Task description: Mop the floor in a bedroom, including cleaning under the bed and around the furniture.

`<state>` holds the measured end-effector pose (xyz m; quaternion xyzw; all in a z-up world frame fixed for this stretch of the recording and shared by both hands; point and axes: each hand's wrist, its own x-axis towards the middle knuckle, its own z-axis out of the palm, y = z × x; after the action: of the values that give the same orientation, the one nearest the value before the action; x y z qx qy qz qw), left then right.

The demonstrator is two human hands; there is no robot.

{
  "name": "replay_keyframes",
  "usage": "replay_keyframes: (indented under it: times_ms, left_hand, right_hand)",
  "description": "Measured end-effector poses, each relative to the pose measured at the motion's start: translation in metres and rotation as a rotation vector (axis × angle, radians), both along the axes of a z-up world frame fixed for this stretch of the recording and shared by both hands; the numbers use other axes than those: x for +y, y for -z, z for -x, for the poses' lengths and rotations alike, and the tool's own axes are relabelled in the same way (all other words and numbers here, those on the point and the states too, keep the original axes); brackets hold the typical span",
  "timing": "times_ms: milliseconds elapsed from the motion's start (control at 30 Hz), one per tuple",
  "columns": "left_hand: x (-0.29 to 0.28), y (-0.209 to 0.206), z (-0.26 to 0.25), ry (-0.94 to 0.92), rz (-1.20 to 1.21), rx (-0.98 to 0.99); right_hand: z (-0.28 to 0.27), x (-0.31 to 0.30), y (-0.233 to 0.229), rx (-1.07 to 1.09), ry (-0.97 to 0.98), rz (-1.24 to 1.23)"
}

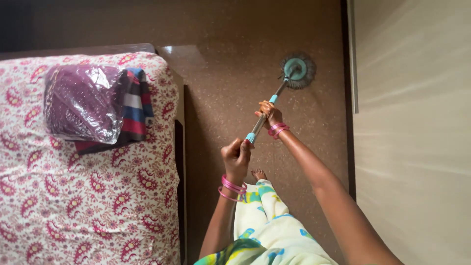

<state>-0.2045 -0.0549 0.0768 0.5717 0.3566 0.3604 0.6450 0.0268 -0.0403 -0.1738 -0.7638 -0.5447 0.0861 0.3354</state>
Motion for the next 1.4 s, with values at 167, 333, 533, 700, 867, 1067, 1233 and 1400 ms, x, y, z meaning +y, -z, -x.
replay_keyframes:
  times_ms: [167, 333, 533, 700, 867, 1067, 1233, 1400]
  left_hand:
    - [0.001, 0.005, 0.019, -0.161, -0.058, -0.040]
    - [-0.012, 0.002, 0.049, -0.292, -0.024, -0.059]
    - [-0.041, -0.016, 0.098, -0.472, -0.011, -0.084]
    - [-0.087, -0.038, 0.155, -0.609, -0.018, -0.066]
    - [-0.168, -0.039, 0.231, -0.722, -0.047, -0.045]
    - [-0.286, -0.072, 0.342, -0.808, -0.012, -0.020]
    - [-0.350, -0.120, 0.409, -0.895, -0.090, -0.067]
    - [-0.395, -0.124, 0.439, -0.962, -0.313, -0.153]
  right_hand:
    - [0.020, 0.047, 0.019, -0.022, -0.158, 0.090]
    - [0.064, 0.074, 0.020, -0.035, -0.314, 0.093]
    - [0.138, 0.084, 0.008, 0.055, -0.527, 0.147]
    - [0.222, 0.068, 0.011, -0.008, -0.769, 0.034]
    - [0.319, 0.016, 0.025, 0.090, -0.948, -0.245]
    - [0.451, -0.110, -0.046, 0.102, -1.053, -0.126]
    - [0.526, -0.196, -0.084, 0.084, -1.106, -0.101]
    - [0.555, -0.249, -0.130, 0.073, -1.054, 0.008]
